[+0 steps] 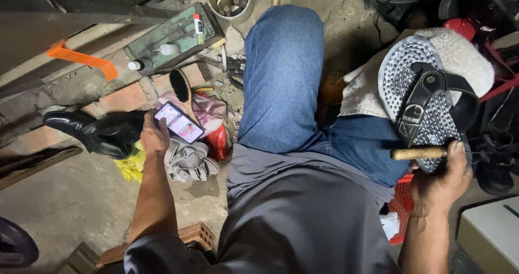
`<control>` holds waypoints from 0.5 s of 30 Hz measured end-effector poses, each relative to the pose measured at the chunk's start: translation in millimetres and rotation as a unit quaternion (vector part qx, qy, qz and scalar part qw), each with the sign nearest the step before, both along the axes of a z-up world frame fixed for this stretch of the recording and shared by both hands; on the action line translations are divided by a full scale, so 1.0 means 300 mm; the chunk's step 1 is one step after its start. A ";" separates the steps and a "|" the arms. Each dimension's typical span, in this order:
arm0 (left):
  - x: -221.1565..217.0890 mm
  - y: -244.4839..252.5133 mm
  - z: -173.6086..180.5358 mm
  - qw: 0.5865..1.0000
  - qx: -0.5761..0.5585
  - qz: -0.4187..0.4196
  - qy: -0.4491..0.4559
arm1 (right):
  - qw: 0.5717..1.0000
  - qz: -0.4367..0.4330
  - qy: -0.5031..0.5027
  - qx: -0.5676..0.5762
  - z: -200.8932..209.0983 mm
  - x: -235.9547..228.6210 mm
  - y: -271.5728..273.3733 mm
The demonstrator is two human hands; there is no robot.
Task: The person sits on the floor and uses a needle and thread to sew a black and white woven sandal. They occasionally pause to interact with a smartphone placed on the floor nearby.
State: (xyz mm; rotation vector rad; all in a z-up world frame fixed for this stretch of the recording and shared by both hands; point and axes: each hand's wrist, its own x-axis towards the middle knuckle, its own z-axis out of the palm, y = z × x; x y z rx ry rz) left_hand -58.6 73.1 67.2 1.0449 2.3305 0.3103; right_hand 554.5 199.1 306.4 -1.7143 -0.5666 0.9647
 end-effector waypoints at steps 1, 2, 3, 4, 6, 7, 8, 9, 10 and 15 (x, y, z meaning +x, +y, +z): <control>0.009 0.008 0.022 1.000 0.000 0.001 0.001 | 1.000 0.001 0.001 0.000 0.006 -0.005 0.002; 0.018 0.017 0.043 1.000 -0.006 0.012 -0.007 | 1.000 0.007 -0.002 -0.001 0.011 -0.010 0.004; 0.027 0.026 0.063 1.000 -0.012 0.022 -0.015 | 1.000 0.014 -0.004 -0.003 0.017 -0.015 0.006; 0.025 0.023 0.054 1.000 -0.012 0.023 -0.015 | 1.000 0.014 -0.004 -0.003 0.012 -0.009 0.005; 0.022 0.016 0.037 0.998 0.016 0.047 -0.027 | 1.000 0.006 0.005 0.000 0.001 0.002 0.001; 0.017 0.011 0.030 0.998 0.016 0.047 -0.027 | 1.000 0.007 0.005 0.000 0.004 -0.002 0.003; 0.011 0.006 0.023 0.999 0.013 0.036 -0.020 | 1.000 0.004 0.004 0.002 0.007 -0.006 0.003; 0.006 0.002 0.016 1.000 0.010 0.026 -0.013 | 1.000 0.001 0.004 0.005 0.010 -0.010 0.004; 0.017 0.015 0.041 1.000 0.010 0.025 -0.014 | 1.000 0.001 0.004 0.004 0.000 0.000 0.000; 0.059 0.059 0.131 0.994 -0.075 0.064 -0.041 | 1.000 -0.008 -0.007 0.005 -0.015 0.015 -0.006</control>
